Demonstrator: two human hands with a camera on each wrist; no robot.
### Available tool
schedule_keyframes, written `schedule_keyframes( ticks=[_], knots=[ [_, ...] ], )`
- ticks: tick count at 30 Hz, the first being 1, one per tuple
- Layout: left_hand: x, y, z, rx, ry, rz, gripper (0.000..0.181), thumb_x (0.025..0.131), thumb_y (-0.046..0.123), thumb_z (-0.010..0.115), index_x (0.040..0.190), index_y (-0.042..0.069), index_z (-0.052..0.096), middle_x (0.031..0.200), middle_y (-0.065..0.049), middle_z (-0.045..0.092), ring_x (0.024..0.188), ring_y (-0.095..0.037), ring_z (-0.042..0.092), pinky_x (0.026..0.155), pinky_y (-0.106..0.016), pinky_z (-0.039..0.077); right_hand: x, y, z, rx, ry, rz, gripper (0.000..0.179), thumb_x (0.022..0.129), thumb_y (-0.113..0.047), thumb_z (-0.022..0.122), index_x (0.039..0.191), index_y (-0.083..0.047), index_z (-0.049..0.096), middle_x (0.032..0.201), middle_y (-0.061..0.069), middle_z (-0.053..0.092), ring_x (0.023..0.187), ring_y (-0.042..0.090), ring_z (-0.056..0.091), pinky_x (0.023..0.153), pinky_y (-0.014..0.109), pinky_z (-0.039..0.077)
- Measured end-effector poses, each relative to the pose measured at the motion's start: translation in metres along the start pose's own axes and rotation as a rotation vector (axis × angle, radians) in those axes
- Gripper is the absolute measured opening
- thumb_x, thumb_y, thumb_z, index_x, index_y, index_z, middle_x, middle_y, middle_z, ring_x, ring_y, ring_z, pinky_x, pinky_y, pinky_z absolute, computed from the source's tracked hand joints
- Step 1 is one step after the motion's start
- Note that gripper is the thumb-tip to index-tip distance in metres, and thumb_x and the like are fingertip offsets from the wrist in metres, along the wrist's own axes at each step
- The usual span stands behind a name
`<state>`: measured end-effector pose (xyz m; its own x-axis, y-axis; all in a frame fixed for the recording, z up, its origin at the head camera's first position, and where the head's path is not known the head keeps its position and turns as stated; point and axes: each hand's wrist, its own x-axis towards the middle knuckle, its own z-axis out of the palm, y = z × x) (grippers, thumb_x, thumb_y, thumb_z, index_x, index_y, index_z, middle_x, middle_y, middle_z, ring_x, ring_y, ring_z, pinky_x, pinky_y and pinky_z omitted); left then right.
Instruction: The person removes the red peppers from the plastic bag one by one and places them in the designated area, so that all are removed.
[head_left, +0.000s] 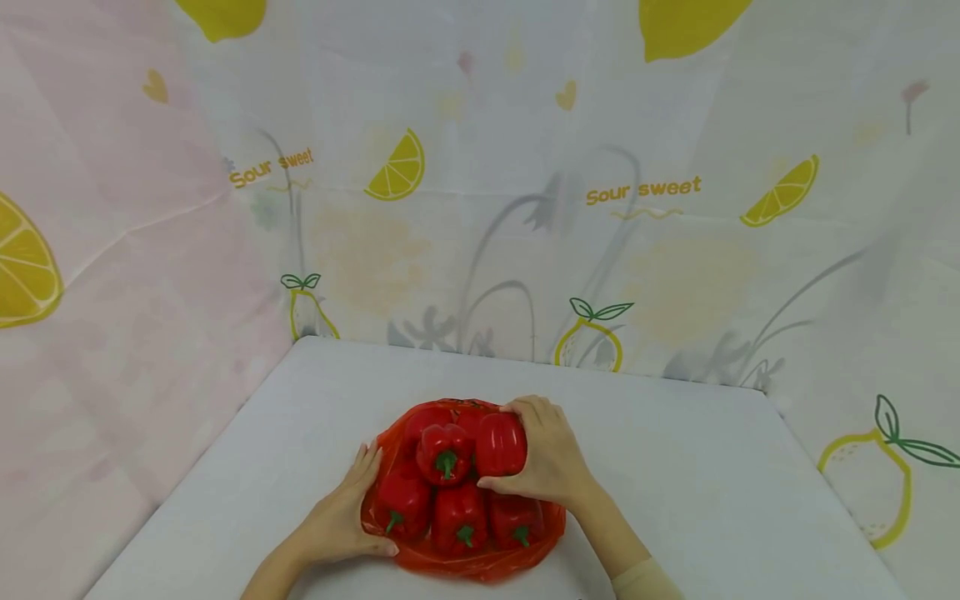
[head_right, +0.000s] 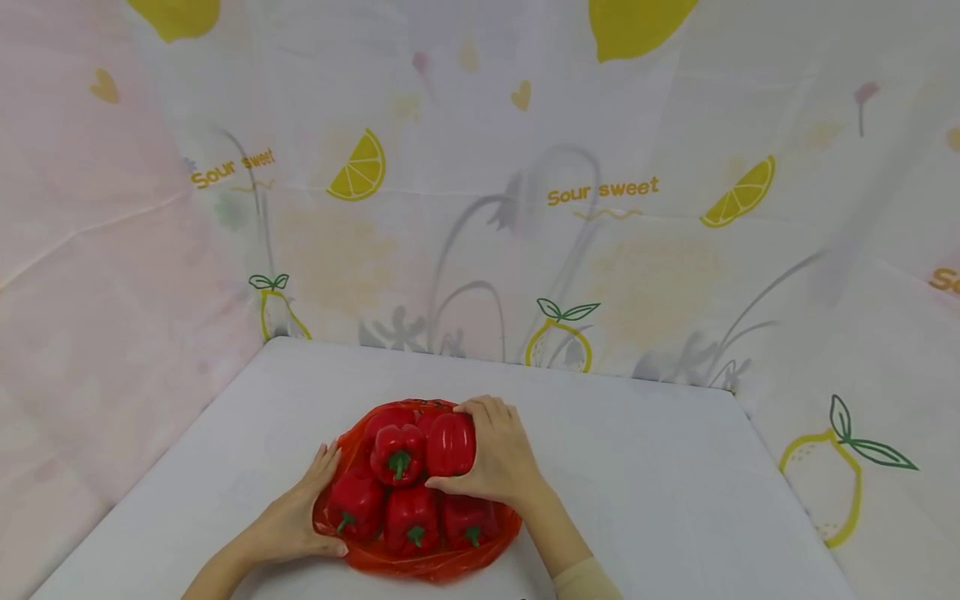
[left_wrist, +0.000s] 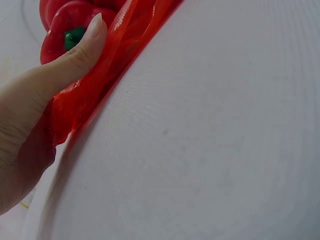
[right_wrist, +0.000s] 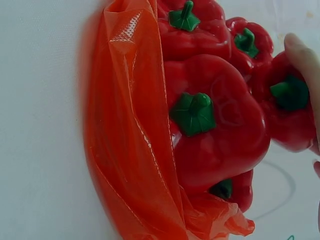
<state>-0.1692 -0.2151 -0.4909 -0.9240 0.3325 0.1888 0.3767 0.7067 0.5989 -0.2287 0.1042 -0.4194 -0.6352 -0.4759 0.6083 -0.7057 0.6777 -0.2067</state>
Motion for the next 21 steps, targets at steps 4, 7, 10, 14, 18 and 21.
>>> schedule_keyframes(
  ticks=[4,7,10,14,18,21],
  knots=[
    [0.000,0.000,0.000,0.005,0.012,0.013,0.135,0.054,0.069,0.079,0.148,-0.009,0.022,0.158,-0.022,0.014,0.143,-0.043,0.011,0.098,-0.059,0.041,0.000,0.000,-0.003,-0.014,0.032,-0.010,0.086,0.056,-0.062,0.082,0.119,-0.014,0.050,0.115,-0.002,0.053,0.111,0.015,0.047,0.090,0.039,0.045],
    [0.000,0.000,0.000,0.006,0.012,0.014,0.135,0.054,0.069,0.079,0.148,-0.009,0.022,0.157,-0.022,0.015,0.143,-0.043,0.012,0.098,-0.059,0.040,0.000,0.000,-0.007,-0.021,0.059,-0.018,0.086,0.055,-0.061,0.083,0.119,-0.013,0.050,0.115,-0.001,0.053,0.111,0.016,0.047,0.090,0.041,0.046],
    [0.001,0.000,0.000,0.000,0.004,0.010,0.135,0.054,0.069,0.079,0.148,-0.009,0.022,0.158,-0.021,0.014,0.143,-0.043,0.011,0.099,-0.059,0.040,0.000,0.003,-0.010,-0.042,0.096,-0.037,0.088,0.054,-0.060,0.083,0.119,-0.011,0.050,0.115,0.001,0.053,0.110,0.018,0.048,0.090,0.042,0.047],
    [0.001,0.001,0.000,-0.008,-0.005,0.005,0.135,0.055,0.069,0.079,0.149,-0.008,0.021,0.158,-0.021,0.013,0.143,-0.042,0.010,0.099,-0.059,0.039,-0.001,0.008,-0.015,-0.049,0.146,-0.060,0.090,0.051,-0.058,0.085,0.118,-0.009,0.051,0.115,0.003,0.054,0.109,0.019,0.049,0.088,0.043,0.047],
    [0.000,0.000,0.001,-0.017,-0.011,-0.006,0.134,0.056,0.069,0.079,0.149,-0.007,0.021,0.158,-0.020,0.012,0.144,-0.040,0.009,0.099,-0.059,0.039,-0.003,0.013,-0.021,-0.044,0.176,-0.068,0.090,0.052,-0.059,0.084,0.118,-0.006,0.052,0.115,0.005,0.055,0.108,0.022,0.050,0.086,0.045,0.047],
    [0.000,-0.002,0.002,-0.014,-0.011,-0.012,0.134,0.055,0.070,0.079,0.150,-0.006,0.020,0.159,-0.019,0.012,0.144,-0.039,0.008,0.098,-0.059,0.040,-0.006,0.018,-0.026,-0.042,0.194,-0.065,0.089,0.055,-0.061,0.082,0.118,-0.005,0.052,0.115,0.006,0.055,0.108,0.023,0.051,0.087,0.046,0.046]
  ],
)
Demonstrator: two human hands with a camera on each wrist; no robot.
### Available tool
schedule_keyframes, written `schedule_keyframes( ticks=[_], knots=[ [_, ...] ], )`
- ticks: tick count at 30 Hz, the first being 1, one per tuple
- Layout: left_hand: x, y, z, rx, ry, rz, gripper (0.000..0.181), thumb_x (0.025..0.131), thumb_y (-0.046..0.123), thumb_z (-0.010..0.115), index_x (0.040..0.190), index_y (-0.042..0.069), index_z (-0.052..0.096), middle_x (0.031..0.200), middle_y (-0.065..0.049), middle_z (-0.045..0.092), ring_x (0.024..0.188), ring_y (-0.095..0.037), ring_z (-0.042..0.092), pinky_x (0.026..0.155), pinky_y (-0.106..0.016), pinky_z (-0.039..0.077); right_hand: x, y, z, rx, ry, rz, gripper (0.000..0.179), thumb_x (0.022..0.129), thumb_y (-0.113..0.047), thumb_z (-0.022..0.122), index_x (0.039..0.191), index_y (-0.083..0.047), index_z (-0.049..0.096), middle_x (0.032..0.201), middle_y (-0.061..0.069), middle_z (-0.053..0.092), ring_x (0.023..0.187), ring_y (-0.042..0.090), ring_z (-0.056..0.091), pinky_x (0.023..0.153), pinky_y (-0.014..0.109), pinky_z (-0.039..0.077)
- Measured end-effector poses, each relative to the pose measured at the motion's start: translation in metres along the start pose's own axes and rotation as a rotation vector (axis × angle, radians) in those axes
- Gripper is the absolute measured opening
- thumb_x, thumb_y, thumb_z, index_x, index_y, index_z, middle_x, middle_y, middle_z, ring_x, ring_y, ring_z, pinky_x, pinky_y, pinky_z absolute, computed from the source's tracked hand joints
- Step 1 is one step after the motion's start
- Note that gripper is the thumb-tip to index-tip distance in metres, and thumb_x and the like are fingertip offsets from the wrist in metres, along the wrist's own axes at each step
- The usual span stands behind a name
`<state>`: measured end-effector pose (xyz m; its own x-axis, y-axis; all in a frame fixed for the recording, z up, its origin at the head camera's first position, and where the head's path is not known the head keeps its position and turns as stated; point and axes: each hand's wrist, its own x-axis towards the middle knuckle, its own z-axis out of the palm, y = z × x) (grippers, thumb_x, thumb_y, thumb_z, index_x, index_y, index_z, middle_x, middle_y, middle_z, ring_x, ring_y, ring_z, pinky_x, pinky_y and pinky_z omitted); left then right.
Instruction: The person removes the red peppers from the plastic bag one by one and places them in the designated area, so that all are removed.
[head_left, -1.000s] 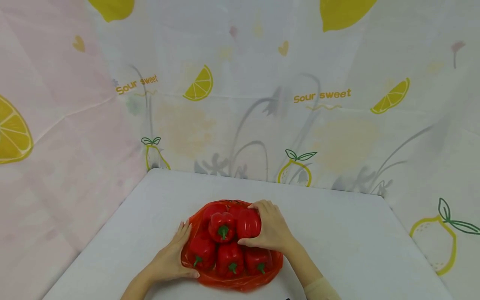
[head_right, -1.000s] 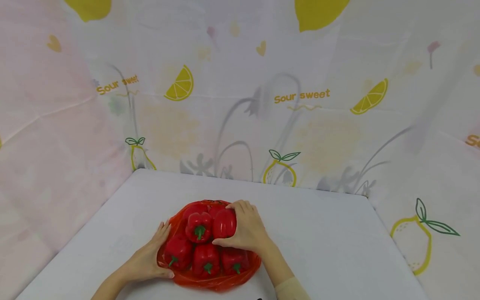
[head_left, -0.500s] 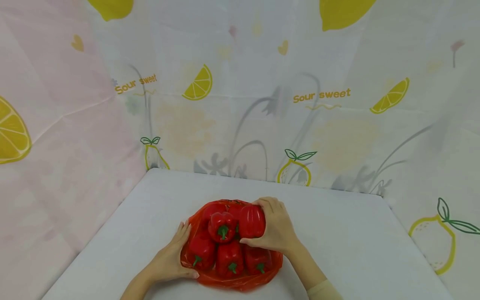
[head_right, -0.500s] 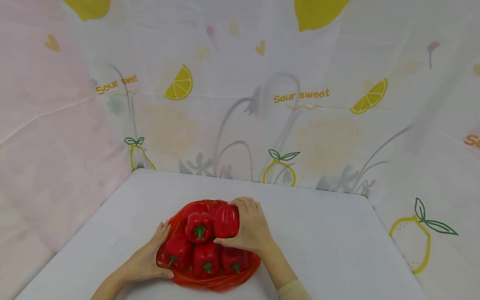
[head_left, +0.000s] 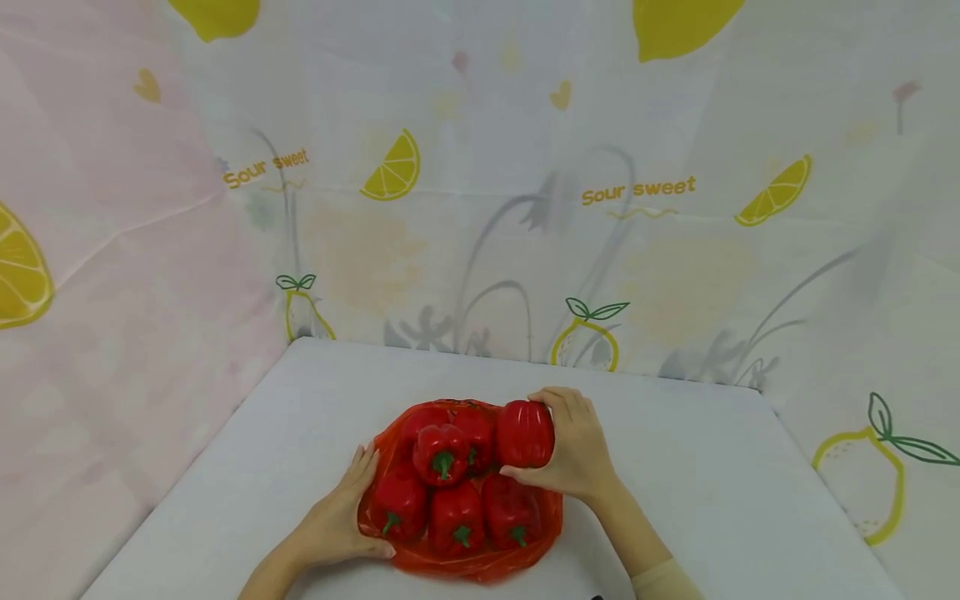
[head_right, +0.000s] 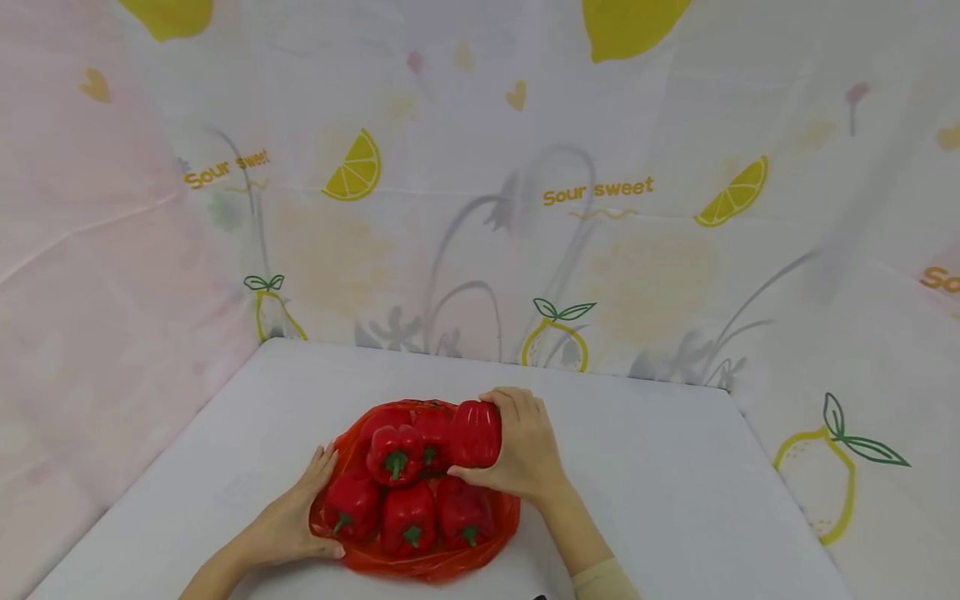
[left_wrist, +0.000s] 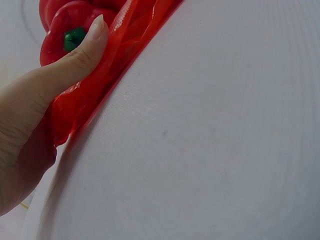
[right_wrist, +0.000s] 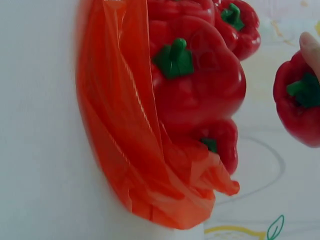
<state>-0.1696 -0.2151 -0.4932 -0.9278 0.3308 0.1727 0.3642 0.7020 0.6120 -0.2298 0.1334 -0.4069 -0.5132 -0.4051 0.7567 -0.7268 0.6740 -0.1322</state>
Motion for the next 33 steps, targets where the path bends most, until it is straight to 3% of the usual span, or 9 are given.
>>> schedule_keyframes(
  ticks=[10,20,28,33],
  knots=[
    [0.000,0.000,0.000,0.003,0.000,0.004,0.134,0.056,0.070,0.078,0.150,-0.006,0.021,0.159,-0.019,0.012,0.144,-0.041,0.009,0.097,-0.060,0.041,-0.009,0.019,-0.014,-0.033,0.086,-0.033,0.086,0.068,-0.072,0.063,0.115,0.000,0.054,0.113,0.009,0.057,0.106,0.027,0.051,0.084,0.047,0.045],
    [0.001,0.000,0.002,-0.012,-0.020,-0.021,0.135,0.055,0.071,0.078,0.151,-0.004,0.020,0.160,-0.017,0.010,0.145,-0.038,0.007,0.098,-0.060,0.040,-0.016,0.033,-0.027,-0.074,0.134,-0.052,0.084,0.070,-0.070,0.064,0.113,0.002,0.055,0.111,0.011,0.058,0.103,0.028,0.052,0.080,0.045,0.044],
    [0.001,0.002,0.003,-0.001,0.002,0.008,0.132,0.056,0.068,0.079,0.149,-0.006,0.023,0.158,-0.020,0.014,0.144,-0.039,0.010,0.097,-0.060,0.041,-0.017,0.045,-0.040,-0.126,0.200,-0.069,0.083,0.071,-0.068,0.062,0.112,0.004,0.056,0.109,0.015,0.058,0.102,0.030,0.053,0.075,0.046,0.046],
    [-0.001,0.003,0.000,0.000,0.018,0.021,0.131,0.056,0.066,0.080,0.148,-0.008,0.024,0.157,-0.022,0.016,0.144,-0.039,0.011,0.095,-0.062,0.041,-0.021,0.054,-0.042,-0.175,0.175,-0.056,0.083,0.074,-0.069,0.058,0.113,0.003,0.055,0.111,0.015,0.057,0.104,0.031,0.053,0.074,0.049,0.050]
  ],
)
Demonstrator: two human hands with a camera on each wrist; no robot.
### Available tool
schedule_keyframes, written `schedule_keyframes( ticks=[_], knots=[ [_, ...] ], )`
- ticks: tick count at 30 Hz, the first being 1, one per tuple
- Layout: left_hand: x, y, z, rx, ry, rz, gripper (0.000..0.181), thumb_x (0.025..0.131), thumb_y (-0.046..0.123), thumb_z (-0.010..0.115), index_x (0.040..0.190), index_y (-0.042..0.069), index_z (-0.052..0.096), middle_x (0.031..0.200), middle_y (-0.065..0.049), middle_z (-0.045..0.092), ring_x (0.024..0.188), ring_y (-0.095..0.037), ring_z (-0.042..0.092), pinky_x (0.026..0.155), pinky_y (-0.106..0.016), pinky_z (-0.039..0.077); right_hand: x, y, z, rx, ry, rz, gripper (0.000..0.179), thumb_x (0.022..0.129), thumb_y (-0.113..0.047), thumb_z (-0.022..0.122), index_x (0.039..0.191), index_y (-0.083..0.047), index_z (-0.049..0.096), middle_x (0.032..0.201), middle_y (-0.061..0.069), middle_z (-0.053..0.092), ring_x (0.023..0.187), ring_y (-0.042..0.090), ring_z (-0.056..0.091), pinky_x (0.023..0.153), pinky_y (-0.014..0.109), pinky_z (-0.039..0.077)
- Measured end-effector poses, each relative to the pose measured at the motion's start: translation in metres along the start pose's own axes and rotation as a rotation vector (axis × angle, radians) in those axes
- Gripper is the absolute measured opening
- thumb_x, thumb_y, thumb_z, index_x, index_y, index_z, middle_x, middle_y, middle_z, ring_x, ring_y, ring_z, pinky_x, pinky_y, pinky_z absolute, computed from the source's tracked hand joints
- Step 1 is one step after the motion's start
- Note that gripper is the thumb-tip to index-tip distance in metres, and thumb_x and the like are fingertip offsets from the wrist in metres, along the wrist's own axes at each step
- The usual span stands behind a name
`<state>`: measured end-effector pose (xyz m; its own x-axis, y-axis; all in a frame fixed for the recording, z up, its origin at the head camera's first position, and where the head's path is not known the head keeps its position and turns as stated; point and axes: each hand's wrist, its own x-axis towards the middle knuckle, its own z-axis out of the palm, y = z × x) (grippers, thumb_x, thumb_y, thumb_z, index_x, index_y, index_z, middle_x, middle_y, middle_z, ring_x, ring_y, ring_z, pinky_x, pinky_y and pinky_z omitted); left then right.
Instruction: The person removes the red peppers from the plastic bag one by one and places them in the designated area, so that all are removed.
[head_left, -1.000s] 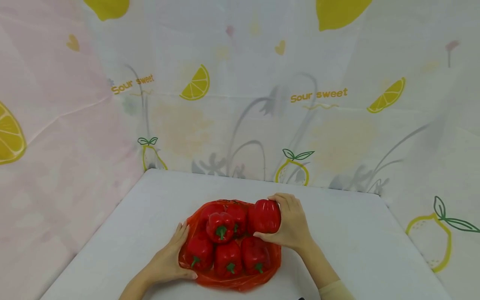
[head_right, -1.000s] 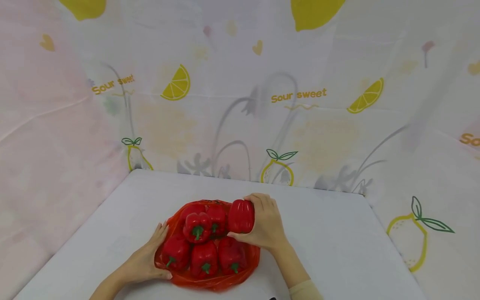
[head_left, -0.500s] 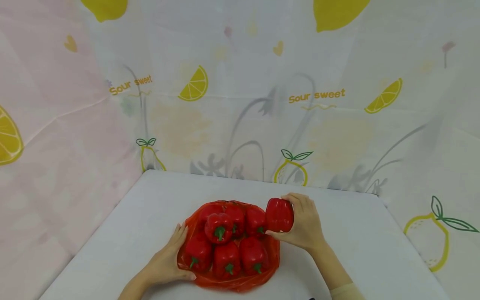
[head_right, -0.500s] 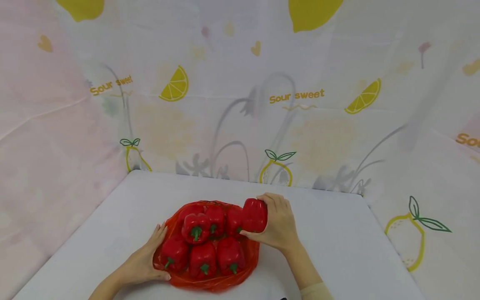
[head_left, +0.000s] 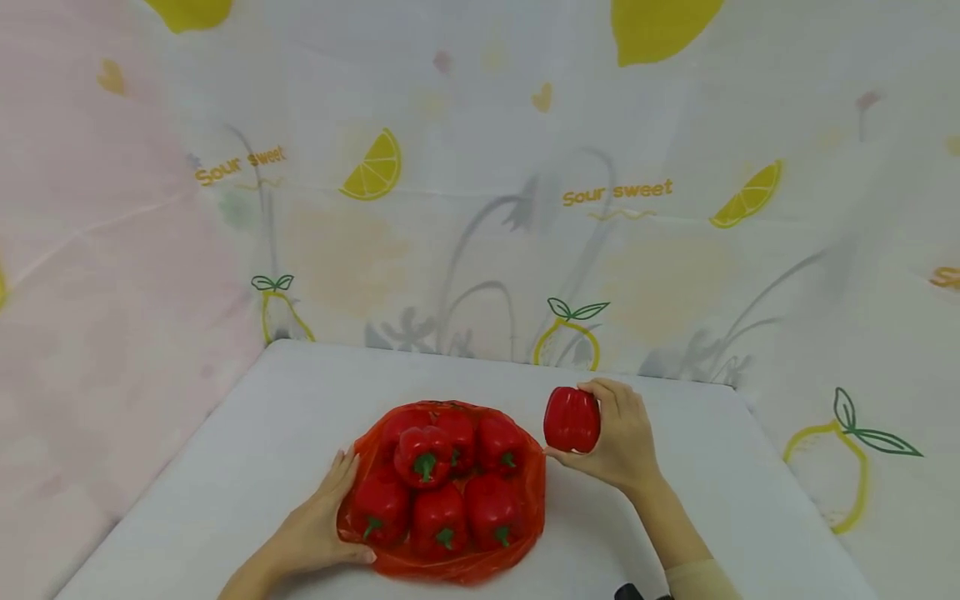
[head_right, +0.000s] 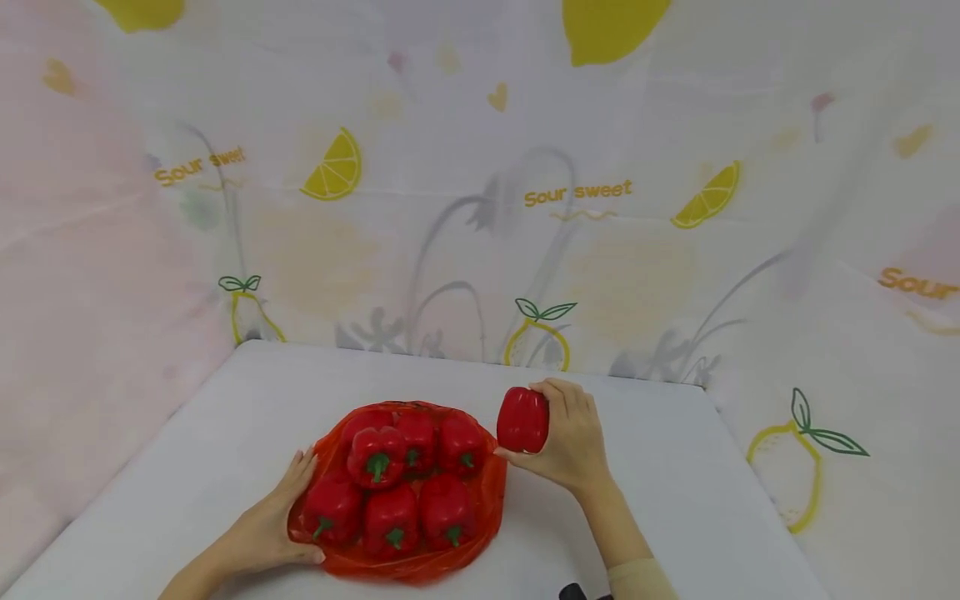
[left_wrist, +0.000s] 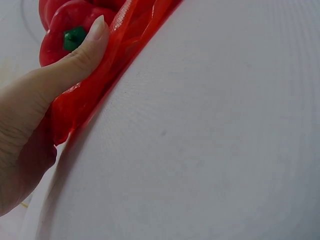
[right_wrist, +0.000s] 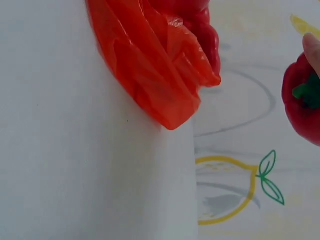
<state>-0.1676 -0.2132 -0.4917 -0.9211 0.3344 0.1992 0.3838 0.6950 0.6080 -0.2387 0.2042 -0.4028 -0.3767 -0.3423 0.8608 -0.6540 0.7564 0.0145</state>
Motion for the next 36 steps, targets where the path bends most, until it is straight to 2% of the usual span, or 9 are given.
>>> schedule_keyframes(
  ticks=[10,15,20,24,27,32,36],
  knots=[
    [-0.001,-0.005,0.002,0.006,0.004,-0.004,0.130,0.058,0.067,0.079,0.149,-0.007,0.023,0.157,-0.022,0.015,0.145,-0.035,0.007,0.096,-0.062,0.040,-0.020,0.019,0.002,-0.054,-0.096,0.076,0.086,0.076,-0.074,0.050,0.116,0.002,0.053,0.115,0.017,0.055,0.108,0.032,0.051,0.077,0.052,0.053],
    [-0.001,-0.008,0.002,0.010,0.016,0.000,0.131,0.057,0.068,0.079,0.149,-0.007,0.023,0.157,-0.022,0.016,0.146,-0.033,0.007,0.097,-0.062,0.039,-0.030,0.027,0.006,-0.069,-0.118,0.112,0.088,0.076,-0.077,0.049,0.116,0.002,0.053,0.115,0.017,0.055,0.108,0.032,0.051,0.078,0.053,0.051],
    [-0.002,-0.007,0.003,0.023,0.025,0.015,0.130,0.058,0.068,0.078,0.148,-0.007,0.024,0.157,-0.022,0.018,0.146,-0.029,0.006,0.097,-0.061,0.040,-0.040,0.037,0.013,-0.090,-0.124,0.108,0.090,0.075,-0.077,0.048,0.116,0.002,0.054,0.112,0.017,0.057,0.105,0.032,0.052,0.074,0.050,0.050],
    [-0.002,-0.009,0.004,0.016,0.020,0.002,0.131,0.057,0.070,0.078,0.148,-0.007,0.024,0.158,-0.020,0.017,0.146,-0.032,0.007,0.097,-0.061,0.040,-0.047,0.042,0.018,-0.098,-0.136,0.100,0.089,0.076,-0.077,0.049,0.116,0.003,0.056,0.111,0.017,0.057,0.103,0.032,0.053,0.071,0.048,0.050],
    [-0.002,-0.009,0.004,0.022,0.023,0.008,0.131,0.057,0.070,0.078,0.148,-0.008,0.025,0.157,-0.021,0.017,0.145,-0.034,0.008,0.096,-0.062,0.040,-0.049,0.045,0.021,-0.090,-0.167,0.114,0.087,0.074,-0.073,0.059,0.117,0.002,0.056,0.112,0.017,0.057,0.102,0.032,0.054,0.070,0.047,0.051],
    [-0.003,-0.007,0.004,0.014,0.022,0.015,0.130,0.058,0.068,0.079,0.147,-0.009,0.025,0.156,-0.023,0.017,0.146,-0.033,0.006,0.097,-0.063,0.039,-0.051,0.048,0.026,-0.078,-0.267,0.197,0.084,0.060,-0.054,0.083,0.119,-0.001,0.056,0.114,0.016,0.057,0.101,0.030,0.055,0.074,0.048,0.054],
    [-0.003,-0.006,0.004,-0.004,0.014,0.010,0.130,0.058,0.066,0.080,0.147,-0.009,0.024,0.156,-0.024,0.016,0.145,-0.035,0.006,0.096,-0.065,0.039,-0.051,0.050,0.031,-0.067,-0.339,0.263,0.085,0.058,-0.048,0.087,0.122,-0.003,0.056,0.116,0.015,0.058,0.102,0.030,0.056,0.076,0.049,0.054]
  ],
)
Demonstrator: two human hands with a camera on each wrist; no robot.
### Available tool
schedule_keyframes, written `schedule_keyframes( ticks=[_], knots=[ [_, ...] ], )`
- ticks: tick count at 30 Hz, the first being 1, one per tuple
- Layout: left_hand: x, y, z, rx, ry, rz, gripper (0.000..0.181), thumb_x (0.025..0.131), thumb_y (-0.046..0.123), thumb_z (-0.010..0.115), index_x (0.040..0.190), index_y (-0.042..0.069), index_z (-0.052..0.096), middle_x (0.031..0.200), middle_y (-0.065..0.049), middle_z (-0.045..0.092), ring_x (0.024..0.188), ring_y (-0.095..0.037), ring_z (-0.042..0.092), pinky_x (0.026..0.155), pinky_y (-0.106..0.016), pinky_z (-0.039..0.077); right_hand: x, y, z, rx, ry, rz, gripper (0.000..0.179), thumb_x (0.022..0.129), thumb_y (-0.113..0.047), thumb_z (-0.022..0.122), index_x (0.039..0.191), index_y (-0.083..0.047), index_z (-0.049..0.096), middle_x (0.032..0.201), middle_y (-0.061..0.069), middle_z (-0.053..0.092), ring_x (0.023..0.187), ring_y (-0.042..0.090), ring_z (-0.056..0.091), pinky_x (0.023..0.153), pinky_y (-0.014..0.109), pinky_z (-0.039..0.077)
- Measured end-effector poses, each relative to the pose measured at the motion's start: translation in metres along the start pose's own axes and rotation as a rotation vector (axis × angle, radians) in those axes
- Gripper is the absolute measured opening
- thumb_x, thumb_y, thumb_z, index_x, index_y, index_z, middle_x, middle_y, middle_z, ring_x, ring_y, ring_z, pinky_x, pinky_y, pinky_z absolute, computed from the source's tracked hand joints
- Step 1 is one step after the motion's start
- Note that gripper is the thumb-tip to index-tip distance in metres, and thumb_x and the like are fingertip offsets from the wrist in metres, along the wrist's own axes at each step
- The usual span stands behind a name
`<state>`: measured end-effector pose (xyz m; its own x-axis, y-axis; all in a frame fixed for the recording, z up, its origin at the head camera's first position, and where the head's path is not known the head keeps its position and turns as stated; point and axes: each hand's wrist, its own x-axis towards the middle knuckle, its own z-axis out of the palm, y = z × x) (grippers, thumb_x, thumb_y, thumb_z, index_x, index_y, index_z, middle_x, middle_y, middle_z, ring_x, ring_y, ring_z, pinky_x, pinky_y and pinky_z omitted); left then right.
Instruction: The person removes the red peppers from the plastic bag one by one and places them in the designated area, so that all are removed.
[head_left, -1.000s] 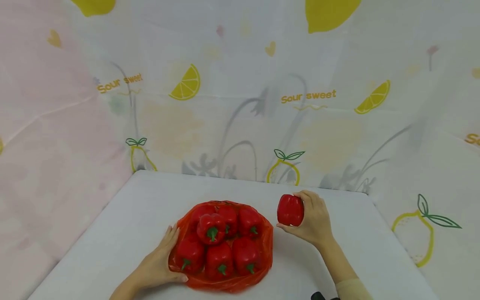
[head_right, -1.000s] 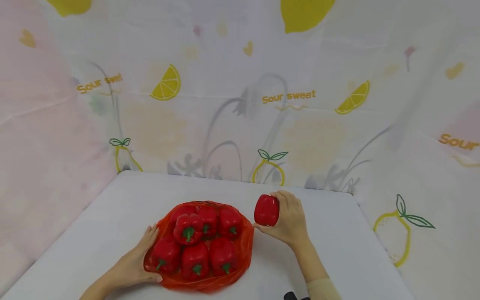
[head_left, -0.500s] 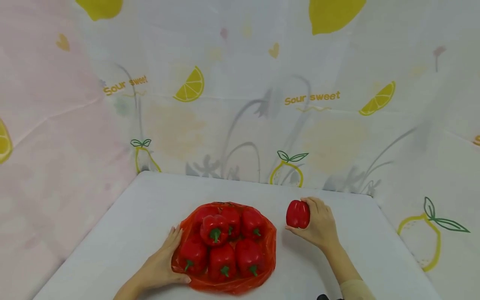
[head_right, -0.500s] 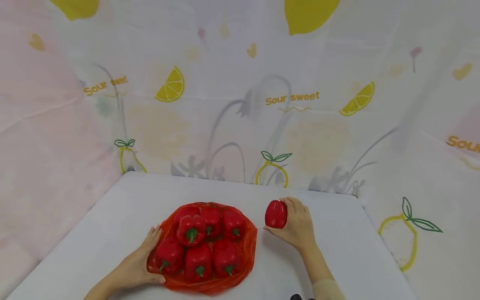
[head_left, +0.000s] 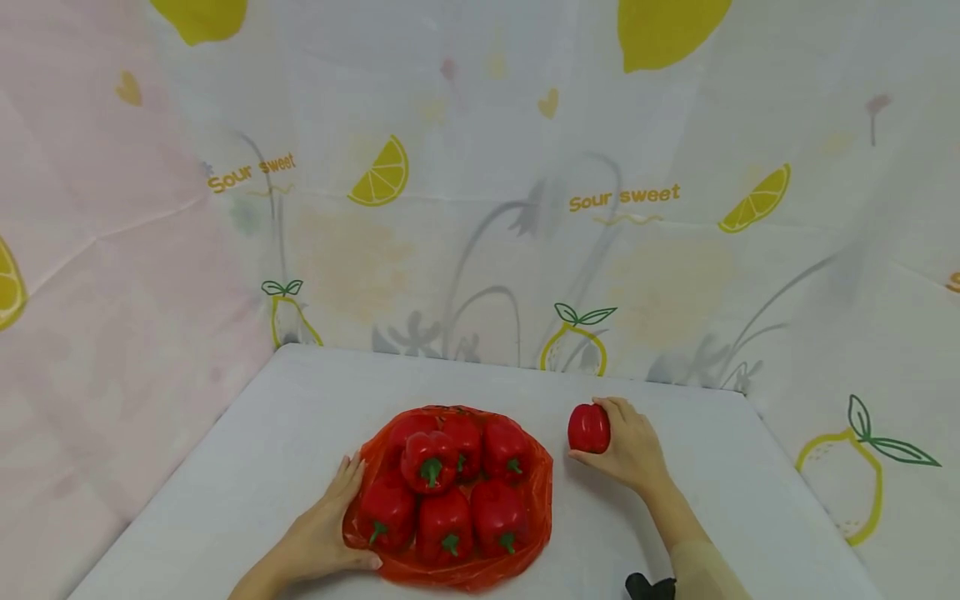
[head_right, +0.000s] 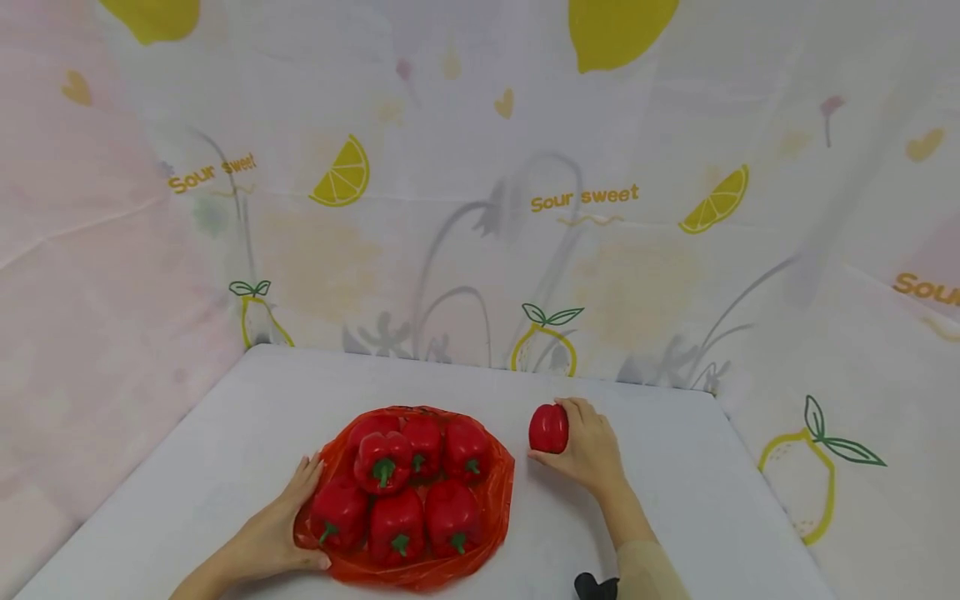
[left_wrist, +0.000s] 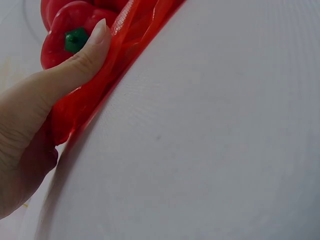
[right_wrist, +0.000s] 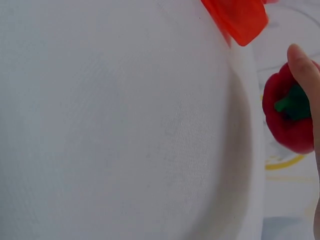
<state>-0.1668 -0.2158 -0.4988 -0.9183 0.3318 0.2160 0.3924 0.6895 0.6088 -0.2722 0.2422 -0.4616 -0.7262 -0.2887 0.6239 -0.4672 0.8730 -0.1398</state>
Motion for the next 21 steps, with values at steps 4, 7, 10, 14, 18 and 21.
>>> schedule_keyframes(
  ticks=[4,7,10,14,18,21],
  knots=[
    [-0.0003,0.0001,0.0000,0.002,-0.001,-0.011,0.130,0.058,0.067,0.080,0.148,-0.009,0.024,0.157,-0.023,0.015,0.146,-0.033,0.005,0.096,-0.063,0.039,0.0006,0.0002,0.0038,0.016,-0.061,0.052,0.084,0.061,-0.048,0.085,0.125,-0.004,0.055,0.117,0.015,0.058,0.102,0.031,0.056,0.077,0.051,0.054],
    [-0.0009,-0.0001,0.0006,0.008,0.001,-0.010,0.130,0.058,0.066,0.080,0.148,-0.009,0.024,0.156,-0.024,0.016,0.146,-0.031,0.004,0.095,-0.063,0.040,-0.0008,-0.0004,0.0065,0.023,-0.129,0.096,0.085,0.063,-0.049,0.084,0.128,-0.005,0.053,0.119,0.014,0.058,0.103,0.031,0.056,0.077,0.050,0.054],
    [-0.0014,0.0002,0.0011,0.007,0.002,-0.009,0.130,0.058,0.065,0.081,0.147,-0.009,0.023,0.156,-0.025,0.016,0.146,-0.033,0.005,0.096,-0.064,0.039,-0.0020,-0.0017,0.0080,0.037,-0.200,0.151,0.086,0.067,-0.050,0.082,0.132,-0.005,0.050,0.122,0.015,0.058,0.104,0.032,0.057,0.078,0.051,0.054],
    [-0.0014,0.0018,0.0004,-0.008,-0.015,-0.030,0.131,0.058,0.066,0.080,0.148,-0.009,0.022,0.157,-0.024,0.014,0.144,-0.039,0.007,0.097,-0.065,0.037,-0.0007,-0.0034,0.0086,0.072,-0.278,0.243,0.084,0.072,-0.050,0.078,0.136,-0.005,0.048,0.123,0.017,0.059,0.105,0.033,0.057,0.079,0.053,0.054],
    [-0.0011,0.0032,-0.0009,-0.025,-0.033,-0.056,0.132,0.057,0.066,0.080,0.149,-0.007,0.021,0.158,-0.023,0.012,0.143,-0.042,0.008,0.097,-0.065,0.037,0.0028,-0.0029,0.0087,0.126,-0.382,0.335,0.087,0.075,-0.055,0.073,0.139,-0.004,0.045,0.128,0.018,0.056,0.110,0.035,0.055,0.082,0.053,0.053],
    [-0.0007,0.0034,-0.0012,-0.029,-0.036,-0.067,0.132,0.057,0.065,0.081,0.149,-0.007,0.020,0.158,-0.022,0.012,0.144,-0.041,0.008,0.096,-0.066,0.037,0.0047,-0.0019,0.0085,0.164,-0.442,0.384,0.092,0.076,-0.059,0.071,0.141,-0.002,0.041,0.132,0.020,0.054,0.115,0.036,0.053,0.084,0.054,0.053]
  ],
)
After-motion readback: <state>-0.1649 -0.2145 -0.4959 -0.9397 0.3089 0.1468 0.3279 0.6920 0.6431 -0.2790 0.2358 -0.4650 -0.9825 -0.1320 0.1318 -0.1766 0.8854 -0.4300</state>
